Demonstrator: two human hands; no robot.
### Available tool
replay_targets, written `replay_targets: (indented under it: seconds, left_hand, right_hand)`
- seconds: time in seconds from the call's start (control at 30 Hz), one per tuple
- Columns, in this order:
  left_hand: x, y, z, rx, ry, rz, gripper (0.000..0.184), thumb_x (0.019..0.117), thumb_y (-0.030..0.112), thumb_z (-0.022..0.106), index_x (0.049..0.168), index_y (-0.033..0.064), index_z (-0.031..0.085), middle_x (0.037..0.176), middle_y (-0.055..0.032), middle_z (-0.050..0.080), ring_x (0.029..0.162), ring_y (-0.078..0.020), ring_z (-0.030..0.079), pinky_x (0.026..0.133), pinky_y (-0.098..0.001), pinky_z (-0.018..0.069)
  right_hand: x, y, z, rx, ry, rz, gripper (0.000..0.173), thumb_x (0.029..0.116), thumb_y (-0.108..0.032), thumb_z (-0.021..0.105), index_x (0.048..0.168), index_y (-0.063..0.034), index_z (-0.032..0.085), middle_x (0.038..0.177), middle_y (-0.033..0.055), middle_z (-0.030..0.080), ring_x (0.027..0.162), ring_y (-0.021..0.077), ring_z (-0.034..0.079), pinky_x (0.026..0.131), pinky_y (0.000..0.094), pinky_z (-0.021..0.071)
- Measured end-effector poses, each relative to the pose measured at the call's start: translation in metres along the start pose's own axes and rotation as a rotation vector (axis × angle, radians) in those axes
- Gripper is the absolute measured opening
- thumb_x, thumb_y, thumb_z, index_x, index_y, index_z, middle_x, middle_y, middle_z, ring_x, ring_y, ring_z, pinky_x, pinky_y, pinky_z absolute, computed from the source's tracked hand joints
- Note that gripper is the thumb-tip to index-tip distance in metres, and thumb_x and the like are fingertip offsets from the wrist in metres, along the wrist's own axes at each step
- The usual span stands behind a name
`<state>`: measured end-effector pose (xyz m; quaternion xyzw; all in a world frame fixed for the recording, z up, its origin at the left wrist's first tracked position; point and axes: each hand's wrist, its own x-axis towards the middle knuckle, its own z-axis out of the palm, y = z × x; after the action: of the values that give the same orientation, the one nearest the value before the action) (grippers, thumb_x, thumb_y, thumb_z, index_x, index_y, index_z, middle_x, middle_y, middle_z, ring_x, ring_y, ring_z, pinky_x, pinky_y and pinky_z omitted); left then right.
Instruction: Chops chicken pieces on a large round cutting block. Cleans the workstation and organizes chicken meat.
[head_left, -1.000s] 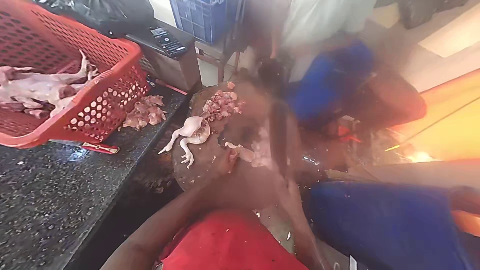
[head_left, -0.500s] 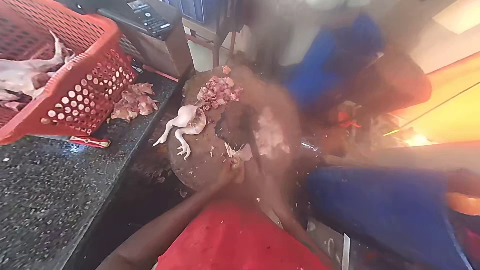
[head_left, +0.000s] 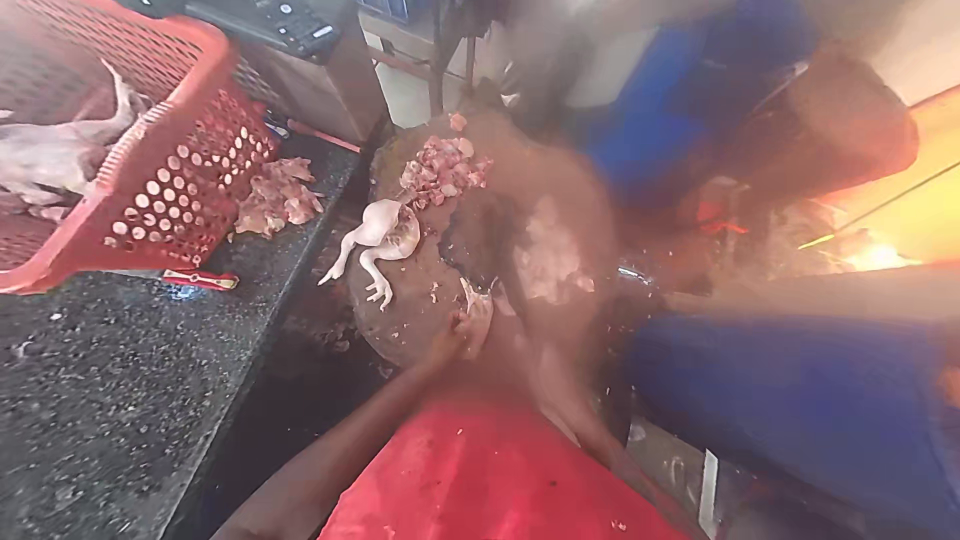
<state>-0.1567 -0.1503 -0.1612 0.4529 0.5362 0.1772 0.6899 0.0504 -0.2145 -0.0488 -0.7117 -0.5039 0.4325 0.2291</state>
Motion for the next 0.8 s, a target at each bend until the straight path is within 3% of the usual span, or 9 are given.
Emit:
replay_targets:
  seconds: [0.1,0.17,0.27,0.4,0.5,0.57,0.63,0.73,0.8]
  left_hand:
    - [-0.001,0.000,-0.002,-0.003,0.014,-0.025,0.044,0.0995,0.016,0.060,0.138,0.0021,0.046,0.119,-0.0160,0.065,0.096,-0.0206,0.068,0.085,-0.0407,0.0577]
    - [-0.001,0.001,-0.004,0.012,0.022,-0.042,0.042,0.0996,0.017,0.060,0.136,0.0012,0.047,0.117,-0.0163,0.065,0.094,-0.0205,0.067,0.083,-0.0404,0.0576]
    - [-0.006,0.010,-0.012,0.048,0.057,-0.085,0.040,0.1019,0.025,0.061,0.133,0.0014,0.051,0.114,-0.0155,0.064,0.093,-0.0209,0.065,0.082,-0.0416,0.0562]
    - [-0.027,0.043,-0.045,-0.002,0.040,0.039,0.034,0.0961,0.018,0.059,0.127,0.0028,0.055,0.112,-0.0124,0.065,0.096,-0.0195,0.066,0.084,-0.0413,0.0571]
    - [-0.020,0.065,-0.059,0.069,-0.091,0.212,0.031,0.0946,0.018,0.059,0.123,0.0057,0.060,0.113,-0.0088,0.066,0.099,-0.0168,0.066,0.088,-0.0394,0.0566]
    - [0.000,0.070,-0.061,0.311,-0.100,0.241,0.030,0.0987,0.020,0.062,0.127,0.0102,0.061,0.117,-0.0088,0.068,0.103,-0.0179,0.066,0.092,-0.0408,0.0553]
    - [0.022,0.065,-0.057,0.546,0.002,0.168,0.041,0.1010,0.023,0.064,0.138,0.0092,0.057,0.122,-0.0157,0.068,0.109,-0.0280,0.068,0.099,-0.0507,0.0533]
    - [0.040,0.046,-0.051,0.643,0.188,0.061,0.043,0.0993,0.029,0.066,0.136,0.0077,0.057,0.117,-0.0162,0.070,0.107,-0.0312,0.069,0.097,-0.0542,0.0535]
    - [0.038,0.044,-0.046,0.665,0.230,0.077,0.041,0.0985,0.027,0.067,0.132,0.0049,0.060,0.116,-0.0177,0.069,0.108,-0.0329,0.068,0.096,-0.0555,0.0530]
  right_hand:
    - [0.001,-0.011,0.005,0.156,0.041,-0.226,0.035,0.1029,-0.035,0.053,0.106,-0.0026,0.066,0.072,-0.0043,0.058,0.062,0.0003,0.054,0.061,0.0223,0.0508]
    - [0.010,0.011,0.015,-0.001,-0.098,-0.122,0.040,0.1042,-0.037,0.050,0.110,-0.0016,0.067,0.079,0.0062,0.064,0.070,0.0134,0.061,0.070,0.0358,0.0543]
    - [0.033,0.056,0.023,-0.224,-0.424,0.252,0.052,0.1070,-0.047,0.047,0.111,0.0014,0.064,0.092,0.0177,0.064,0.086,0.0310,0.064,0.082,0.0548,0.0520]
    - [0.033,0.076,0.015,-0.142,-0.340,0.335,0.052,0.1064,-0.048,0.049,0.108,0.0017,0.065,0.084,0.0151,0.061,0.076,0.0270,0.060,0.074,0.0510,0.0514]
    - [0.037,0.053,0.003,-0.145,-0.199,0.361,0.052,0.1075,-0.046,0.048,0.108,0.0026,0.063,0.085,0.0163,0.061,0.078,0.0291,0.061,0.077,0.0522,0.0511]
    - [0.039,0.023,-0.007,-0.143,-0.129,0.283,0.050,0.1076,-0.046,0.047,0.112,0.0004,0.064,0.085,0.0153,0.062,0.078,0.0281,0.062,0.077,0.0512,0.0521]
    - [0.034,-0.005,-0.019,-0.073,-0.061,0.105,0.048,0.1062,-0.048,0.048,0.120,-0.0045,0.065,0.082,0.0097,0.062,0.071,0.0215,0.061,0.071,0.0451,0.0538]
    - [0.020,-0.040,-0.023,0.112,0.031,-0.248,0.044,0.1031,-0.047,0.051,0.107,-0.0059,0.065,0.069,-0.0045,0.054,0.058,0.0034,0.052,0.058,0.0264,0.0493]
    - [0.016,-0.039,-0.013,0.116,0.039,-0.357,0.037,0.1027,-0.038,0.054,0.101,-0.0040,0.067,0.072,-0.0036,0.058,0.062,0.0006,0.054,0.061,0.0221,0.0502]
